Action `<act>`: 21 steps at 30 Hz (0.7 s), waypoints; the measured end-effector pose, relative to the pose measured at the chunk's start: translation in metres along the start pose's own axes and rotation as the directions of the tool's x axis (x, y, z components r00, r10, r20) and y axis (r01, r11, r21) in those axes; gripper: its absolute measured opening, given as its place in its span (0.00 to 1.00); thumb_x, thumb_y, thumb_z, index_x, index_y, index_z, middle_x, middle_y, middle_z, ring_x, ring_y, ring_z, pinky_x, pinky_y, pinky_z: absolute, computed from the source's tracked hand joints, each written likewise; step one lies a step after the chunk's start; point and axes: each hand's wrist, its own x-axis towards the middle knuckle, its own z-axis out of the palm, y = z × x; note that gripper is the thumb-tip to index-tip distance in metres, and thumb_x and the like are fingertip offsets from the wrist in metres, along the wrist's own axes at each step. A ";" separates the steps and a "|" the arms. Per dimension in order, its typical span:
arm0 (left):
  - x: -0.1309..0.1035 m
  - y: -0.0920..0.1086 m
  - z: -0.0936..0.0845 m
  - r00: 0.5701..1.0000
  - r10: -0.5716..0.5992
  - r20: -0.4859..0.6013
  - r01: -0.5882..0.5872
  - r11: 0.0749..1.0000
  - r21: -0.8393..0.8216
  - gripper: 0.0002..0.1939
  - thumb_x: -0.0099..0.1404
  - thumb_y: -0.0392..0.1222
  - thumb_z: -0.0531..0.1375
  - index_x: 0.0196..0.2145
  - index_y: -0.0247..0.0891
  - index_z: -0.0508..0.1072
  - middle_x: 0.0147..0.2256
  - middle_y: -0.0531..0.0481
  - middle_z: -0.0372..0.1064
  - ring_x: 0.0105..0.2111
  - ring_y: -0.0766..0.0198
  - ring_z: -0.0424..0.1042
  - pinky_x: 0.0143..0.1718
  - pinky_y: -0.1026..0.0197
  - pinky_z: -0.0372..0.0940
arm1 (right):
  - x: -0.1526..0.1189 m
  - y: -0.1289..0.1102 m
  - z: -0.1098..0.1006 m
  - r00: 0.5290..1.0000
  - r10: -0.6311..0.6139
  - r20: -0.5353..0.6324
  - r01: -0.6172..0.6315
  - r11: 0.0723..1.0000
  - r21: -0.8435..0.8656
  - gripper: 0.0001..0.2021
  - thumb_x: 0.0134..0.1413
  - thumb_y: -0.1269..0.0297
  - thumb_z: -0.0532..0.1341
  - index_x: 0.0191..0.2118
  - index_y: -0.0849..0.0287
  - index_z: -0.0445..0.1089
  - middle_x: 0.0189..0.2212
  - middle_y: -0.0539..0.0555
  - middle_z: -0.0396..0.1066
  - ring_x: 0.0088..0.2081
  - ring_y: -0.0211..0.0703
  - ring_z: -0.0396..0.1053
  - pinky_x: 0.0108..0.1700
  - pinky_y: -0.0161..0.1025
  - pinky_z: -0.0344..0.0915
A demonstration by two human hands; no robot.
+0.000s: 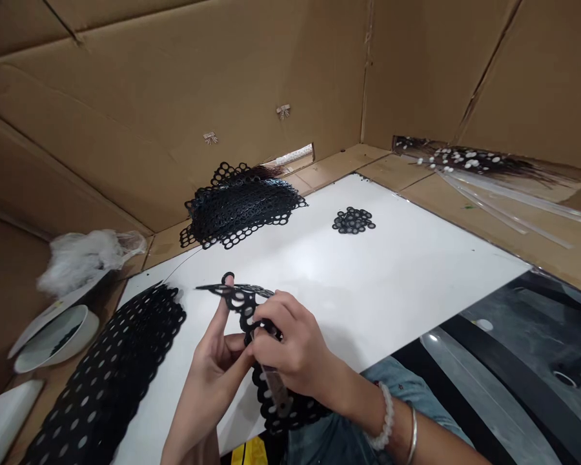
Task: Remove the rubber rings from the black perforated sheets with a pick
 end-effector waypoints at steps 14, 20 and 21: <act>-0.001 0.004 -0.007 0.996 -0.030 -0.089 0.022 0.996 -0.091 0.45 0.63 0.42 0.62 0.67 0.47 0.37 0.21 0.61 0.45 0.22 0.70 0.45 0.24 0.69 0.47 | 0.023 -0.010 -0.018 0.984 0.160 -0.076 -0.113 0.897 0.427 0.05 0.61 0.70 0.56 0.38 0.55 0.68 0.40 0.55 0.76 0.45 0.44 0.74 0.56 0.54 0.63; 0.000 0.003 -0.011 0.992 -0.038 -0.119 0.026 0.995 -0.097 0.44 0.63 0.43 0.62 0.67 0.49 0.38 0.21 0.61 0.45 0.23 0.69 0.44 0.24 0.69 0.48 | 0.017 -0.007 -0.019 0.988 0.148 -0.033 -0.125 0.919 0.374 0.06 0.60 0.72 0.55 0.34 0.55 0.67 0.43 0.55 0.75 0.47 0.43 0.73 0.55 0.51 0.64; 0.000 0.003 -0.012 0.991 -0.042 -0.124 0.032 0.996 -0.082 0.44 0.63 0.44 0.62 0.67 0.50 0.38 0.21 0.61 0.45 0.22 0.69 0.44 0.24 0.69 0.48 | 0.017 -0.007 -0.019 0.990 0.141 -0.030 -0.122 0.930 0.347 0.06 0.59 0.73 0.55 0.34 0.54 0.66 0.43 0.54 0.75 0.46 0.43 0.73 0.55 0.51 0.63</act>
